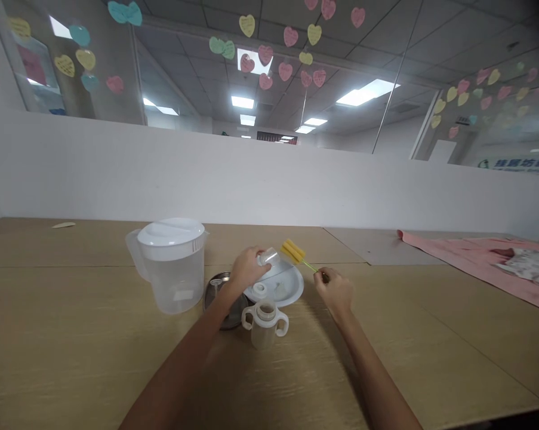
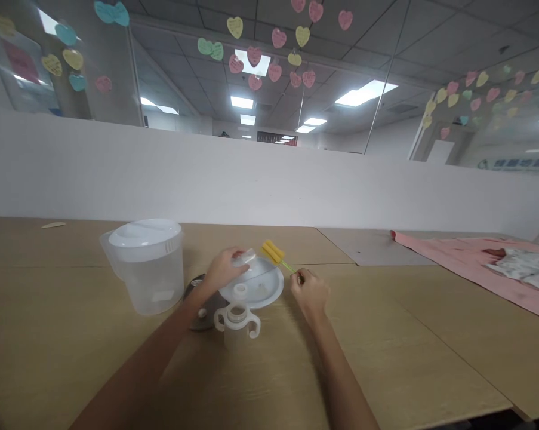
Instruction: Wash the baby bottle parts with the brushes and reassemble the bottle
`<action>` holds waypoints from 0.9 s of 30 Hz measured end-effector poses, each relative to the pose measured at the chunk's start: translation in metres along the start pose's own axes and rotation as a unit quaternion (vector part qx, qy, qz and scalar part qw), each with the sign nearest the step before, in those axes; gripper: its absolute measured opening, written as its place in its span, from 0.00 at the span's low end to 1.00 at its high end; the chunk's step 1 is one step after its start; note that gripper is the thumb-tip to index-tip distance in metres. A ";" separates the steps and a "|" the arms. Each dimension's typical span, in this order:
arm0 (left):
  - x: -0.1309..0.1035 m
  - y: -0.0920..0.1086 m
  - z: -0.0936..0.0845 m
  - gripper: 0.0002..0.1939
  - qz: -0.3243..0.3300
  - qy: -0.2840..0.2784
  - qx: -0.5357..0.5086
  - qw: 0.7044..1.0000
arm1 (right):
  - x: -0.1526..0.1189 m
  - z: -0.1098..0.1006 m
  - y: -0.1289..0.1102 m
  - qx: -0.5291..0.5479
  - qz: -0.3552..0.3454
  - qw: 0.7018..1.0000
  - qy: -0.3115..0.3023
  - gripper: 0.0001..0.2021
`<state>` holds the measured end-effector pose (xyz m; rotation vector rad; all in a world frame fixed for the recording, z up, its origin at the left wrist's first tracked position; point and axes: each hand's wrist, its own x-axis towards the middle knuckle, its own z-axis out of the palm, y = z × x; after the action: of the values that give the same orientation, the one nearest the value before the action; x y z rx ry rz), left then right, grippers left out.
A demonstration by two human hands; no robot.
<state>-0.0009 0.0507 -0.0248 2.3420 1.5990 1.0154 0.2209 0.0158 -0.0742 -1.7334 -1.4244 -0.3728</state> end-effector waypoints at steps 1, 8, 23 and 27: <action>0.001 0.002 -0.007 0.21 -0.006 0.019 -0.053 0.998 | -0.001 0.001 0.001 0.008 -0.017 1.000 0.007 0.12; -0.008 0.021 -0.037 0.19 -0.002 -0.038 -0.299 0.953 | -0.013 0.004 -0.004 0.068 -0.197 0.974 0.094 0.11; -0.017 -0.006 -0.092 0.21 0.055 0.008 0.158 0.986 | -0.009 0.012 -0.002 -0.009 -0.134 0.983 0.126 0.12; -0.013 -0.028 -0.072 0.20 0.001 -0.088 0.207 0.974 | -0.010 0.013 -0.002 -0.010 -0.117 0.990 0.083 0.13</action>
<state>-0.0680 0.0328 0.0111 2.5970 1.8813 0.4877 0.2120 0.0192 -0.0880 -1.5164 -1.5081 -0.6454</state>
